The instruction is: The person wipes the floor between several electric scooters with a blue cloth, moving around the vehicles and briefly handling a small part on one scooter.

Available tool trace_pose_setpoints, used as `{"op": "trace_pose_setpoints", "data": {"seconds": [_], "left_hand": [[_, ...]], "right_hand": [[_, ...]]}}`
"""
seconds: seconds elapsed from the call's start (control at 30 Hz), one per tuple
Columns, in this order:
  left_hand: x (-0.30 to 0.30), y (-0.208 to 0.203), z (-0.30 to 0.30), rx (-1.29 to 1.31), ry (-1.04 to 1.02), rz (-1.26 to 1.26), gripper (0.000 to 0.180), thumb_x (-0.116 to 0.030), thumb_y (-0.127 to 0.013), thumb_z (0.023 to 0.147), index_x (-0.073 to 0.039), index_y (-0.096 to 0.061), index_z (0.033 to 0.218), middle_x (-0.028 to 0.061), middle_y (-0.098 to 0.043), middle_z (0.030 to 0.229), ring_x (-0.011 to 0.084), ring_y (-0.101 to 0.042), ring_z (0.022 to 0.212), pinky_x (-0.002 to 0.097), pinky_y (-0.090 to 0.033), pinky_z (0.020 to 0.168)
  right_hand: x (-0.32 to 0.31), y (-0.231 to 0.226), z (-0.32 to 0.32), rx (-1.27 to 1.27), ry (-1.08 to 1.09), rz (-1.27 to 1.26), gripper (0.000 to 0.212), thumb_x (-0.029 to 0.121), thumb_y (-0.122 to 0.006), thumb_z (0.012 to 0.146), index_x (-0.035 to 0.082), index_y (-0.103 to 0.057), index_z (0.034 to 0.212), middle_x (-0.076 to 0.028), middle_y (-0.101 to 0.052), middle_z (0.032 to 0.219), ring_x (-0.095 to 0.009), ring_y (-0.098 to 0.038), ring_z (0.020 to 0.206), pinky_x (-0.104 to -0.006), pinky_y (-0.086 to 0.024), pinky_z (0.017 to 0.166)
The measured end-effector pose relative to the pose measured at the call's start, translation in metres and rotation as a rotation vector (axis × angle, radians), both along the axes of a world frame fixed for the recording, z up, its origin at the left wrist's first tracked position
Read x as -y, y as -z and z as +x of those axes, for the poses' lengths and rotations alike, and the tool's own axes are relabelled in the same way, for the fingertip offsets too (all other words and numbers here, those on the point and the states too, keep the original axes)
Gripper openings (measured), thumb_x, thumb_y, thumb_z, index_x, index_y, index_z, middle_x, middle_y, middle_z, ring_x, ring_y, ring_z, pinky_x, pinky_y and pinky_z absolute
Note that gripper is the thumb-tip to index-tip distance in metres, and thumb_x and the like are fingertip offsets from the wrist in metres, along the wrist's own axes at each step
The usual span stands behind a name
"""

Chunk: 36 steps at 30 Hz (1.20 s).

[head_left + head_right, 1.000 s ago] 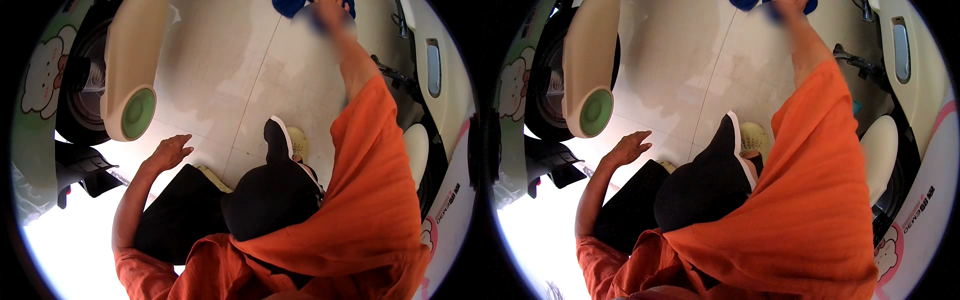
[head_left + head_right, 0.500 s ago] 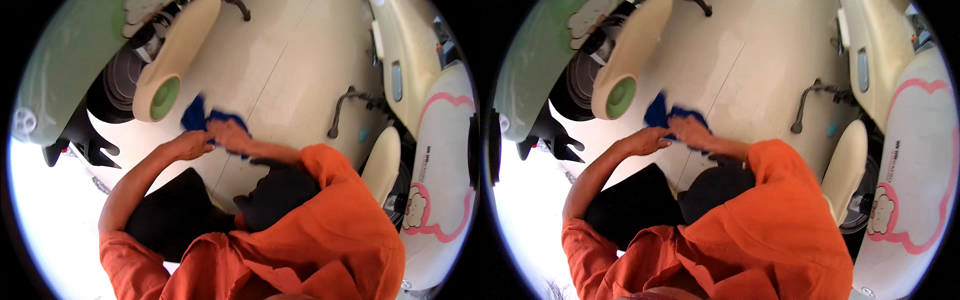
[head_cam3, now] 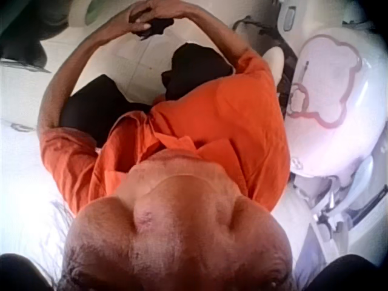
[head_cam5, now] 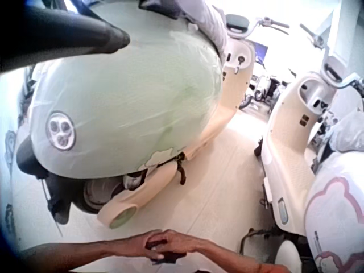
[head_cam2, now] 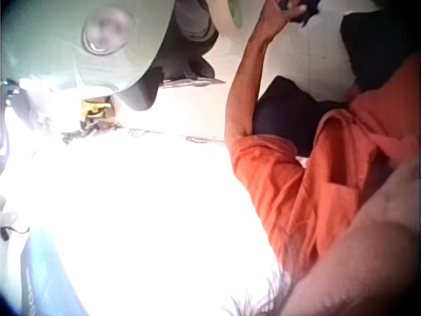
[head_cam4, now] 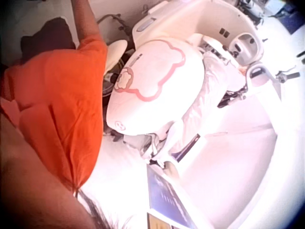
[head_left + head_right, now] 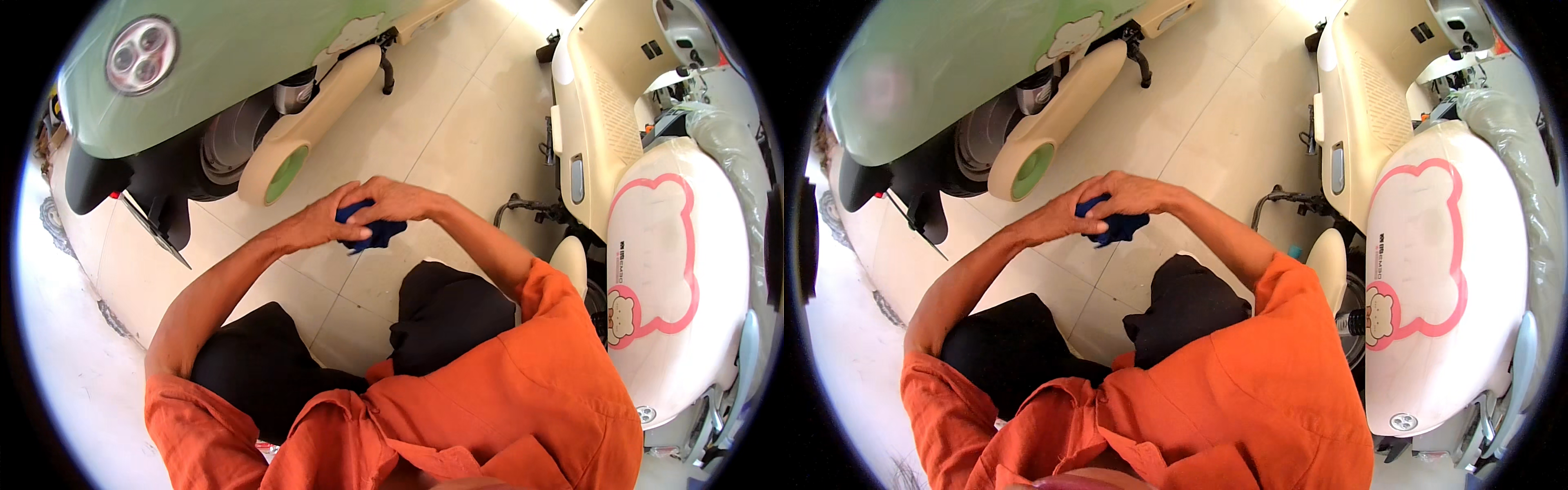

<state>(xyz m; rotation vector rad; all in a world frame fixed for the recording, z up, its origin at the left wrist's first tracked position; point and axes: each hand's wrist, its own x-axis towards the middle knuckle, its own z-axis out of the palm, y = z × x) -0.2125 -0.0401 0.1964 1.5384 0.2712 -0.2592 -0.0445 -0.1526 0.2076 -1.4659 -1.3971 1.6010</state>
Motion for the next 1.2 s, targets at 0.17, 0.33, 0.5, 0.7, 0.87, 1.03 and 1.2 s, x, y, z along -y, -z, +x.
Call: {"op": "trace_pose_setpoints", "data": {"seconds": [0.17, 0.33, 0.5, 0.7, 0.87, 1.03, 1.2], "left_hand": [[-0.012, -0.022, -0.001, 0.016, -0.122, -0.147, 0.071, -0.029, -0.076, 0.078, -0.002, -0.045, 0.136, 0.0091, -0.057, 0.12, 0.0184, -0.054, 0.111, 0.0321, -0.042, 0.097], [-0.023, -0.004, 0.007, -0.101, -0.017, 0.11, 0.051, -0.029, -0.07, 0.083, -0.002, -0.058, 0.125, 0.0122, -0.064, 0.111, 0.022, -0.06, 0.103, 0.0327, -0.045, 0.092], [-0.021, 0.011, -0.009, -0.131, 0.172, 0.455, 0.052, -0.029, -0.069, 0.081, -0.005, -0.058, 0.126, 0.0171, -0.065, 0.114, 0.0294, -0.061, 0.105, 0.0344, -0.046, 0.092], [-0.017, -0.017, -0.009, -0.149, 0.316, 0.441, 0.06, -0.037, -0.067, 0.082, -0.002, -0.055, 0.129, 0.0182, -0.065, 0.114, 0.0324, -0.062, 0.104, 0.0371, -0.047, 0.091], [-0.024, -0.042, -0.013, 0.066, 0.434, 0.522, 0.06, -0.034, -0.066, 0.084, 0.001, -0.052, 0.131, 0.025, -0.064, 0.109, 0.0363, -0.062, 0.101, 0.0407, -0.048, 0.087], [-0.041, -0.105, -0.025, 0.174, 0.511, 0.357, 0.046, -0.03, -0.065, 0.084, 0.004, -0.058, 0.115, 0.0231, -0.065, 0.093, 0.0386, -0.061, 0.091, 0.0455, -0.048, 0.077], [-0.038, -0.131, -0.078, 0.162, 0.327, 0.248, 0.042, -0.029, -0.065, 0.083, 0.003, -0.06, 0.11, 0.0215, -0.065, 0.1, 0.038, -0.062, 0.095, 0.0455, -0.049, 0.08]], "right_hand": [[-0.002, -0.048, 0.014, -0.01, 0.148, 0.021, 0.038, 0.019, -0.066, 0.087, -0.002, -0.062, 0.118, -0.012, -0.066, 0.108, -0.018, -0.06, 0.097, -0.0287, -0.047, 0.086], [0.008, -0.03, 0.063, 0.357, 0.329, 0.036, 0.043, 0.018, -0.06, 0.093, -0.005, -0.053, 0.128, -0.015, -0.064, 0.118, -0.02, -0.061, 0.106, -0.0305, -0.047, 0.092], [0.019, -0.034, 0.07, 0.357, 0.227, -0.04, 0.042, 0.019, -0.06, 0.093, -0.004, -0.053, 0.128, -0.014, -0.065, 0.115, -0.019, -0.061, 0.104, -0.0298, -0.047, 0.092], [-0.011, -0.071, 0.071, 0.405, 0.112, -0.044, 0.039, 0.02, -0.059, 0.095, -0.002, -0.055, 0.127, -0.011, -0.066, 0.112, -0.017, -0.062, 0.103, -0.0289, -0.047, 0.092], [-0.068, -0.109, 0.073, 0.379, 0.005, -0.028, 0.039, 0.02, -0.058, 0.095, -0.002, -0.055, 0.127, -0.012, -0.065, 0.116, -0.018, -0.062, 0.105, -0.0305, -0.047, 0.092], [-0.096, -0.137, 0.071, 0.45, -0.056, -0.184, 0.037, 0.016, -0.057, 0.096, -0.002, -0.055, 0.128, -0.01, -0.065, 0.116, -0.018, -0.061, 0.107, -0.0299, -0.046, 0.095], [-0.079, -0.132, 0.065, 0.389, -0.121, -0.524, 0.039, 0.018, -0.056, 0.095, 0.001, -0.054, 0.13, -0.009, -0.065, 0.116, -0.017, -0.061, 0.107, -0.0308, -0.044, 0.096]]}}
